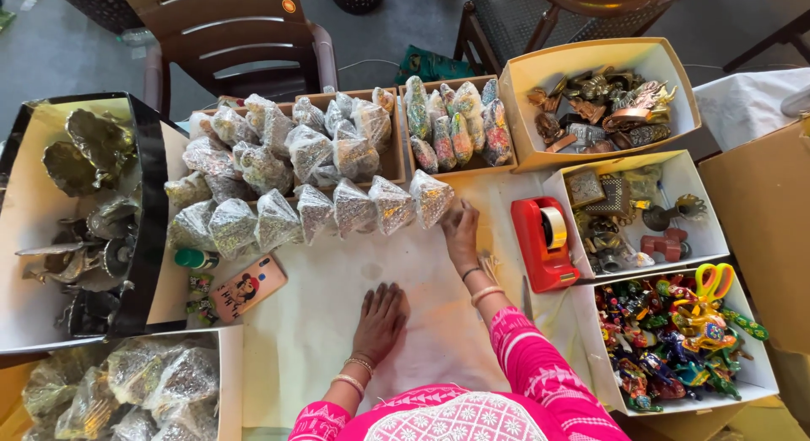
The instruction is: The person wraps a silver decorative item in bubble wrap, securing it with a rubber band. They then cut a sheet of bubble wrap with scissors and wrap another silver decorative item, placing it in a box.
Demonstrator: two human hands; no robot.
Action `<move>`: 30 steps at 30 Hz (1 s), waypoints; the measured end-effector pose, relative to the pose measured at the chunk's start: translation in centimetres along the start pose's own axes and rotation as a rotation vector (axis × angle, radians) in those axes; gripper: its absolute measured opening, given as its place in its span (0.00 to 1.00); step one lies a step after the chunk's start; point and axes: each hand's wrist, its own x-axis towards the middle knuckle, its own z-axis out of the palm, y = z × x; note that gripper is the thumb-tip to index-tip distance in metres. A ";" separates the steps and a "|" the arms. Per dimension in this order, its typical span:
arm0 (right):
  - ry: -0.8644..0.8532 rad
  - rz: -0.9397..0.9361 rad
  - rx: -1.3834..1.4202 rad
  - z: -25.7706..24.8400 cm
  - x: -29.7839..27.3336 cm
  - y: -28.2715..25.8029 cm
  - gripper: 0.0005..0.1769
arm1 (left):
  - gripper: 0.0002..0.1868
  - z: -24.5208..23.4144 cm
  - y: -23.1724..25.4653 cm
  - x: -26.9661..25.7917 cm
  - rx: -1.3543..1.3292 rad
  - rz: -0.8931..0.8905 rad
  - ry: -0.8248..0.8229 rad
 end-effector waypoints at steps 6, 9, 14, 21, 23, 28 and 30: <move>-0.233 -0.153 -0.349 -2.7 -8.3 -0.9 0.42 | 0.32 0.4 0.0 0.0 0.034 0.008 0.000; -0.446 -0.256 -0.438 -4.4 -12.7 -2.3 0.41 | 0.33 0.5 0.0 0.0 0.065 0.005 -0.007; -0.543 -0.326 -0.535 -8.1 -16.3 -2.6 0.45 | 0.36 -0.3 0.9 -0.2 0.104 0.011 -0.008; -0.346 -0.087 -0.738 -11.9 -14.6 -0.1 0.49 | 0.37 -1.0 3.7 -7.7 0.115 0.148 -0.052; -0.303 -0.103 -0.733 -12.8 -14.3 0.3 0.49 | 0.36 -0.8 3.5 -11.1 0.121 0.182 -0.034; -0.267 -0.158 -0.735 -13.5 -14.6 1.5 0.47 | 0.34 -1.1 1.4 -17.9 0.159 0.183 0.052; -0.251 -0.169 -0.764 -13.2 -14.9 2.5 0.47 | 0.32 -2.5 0.7 -20.2 0.088 0.093 0.048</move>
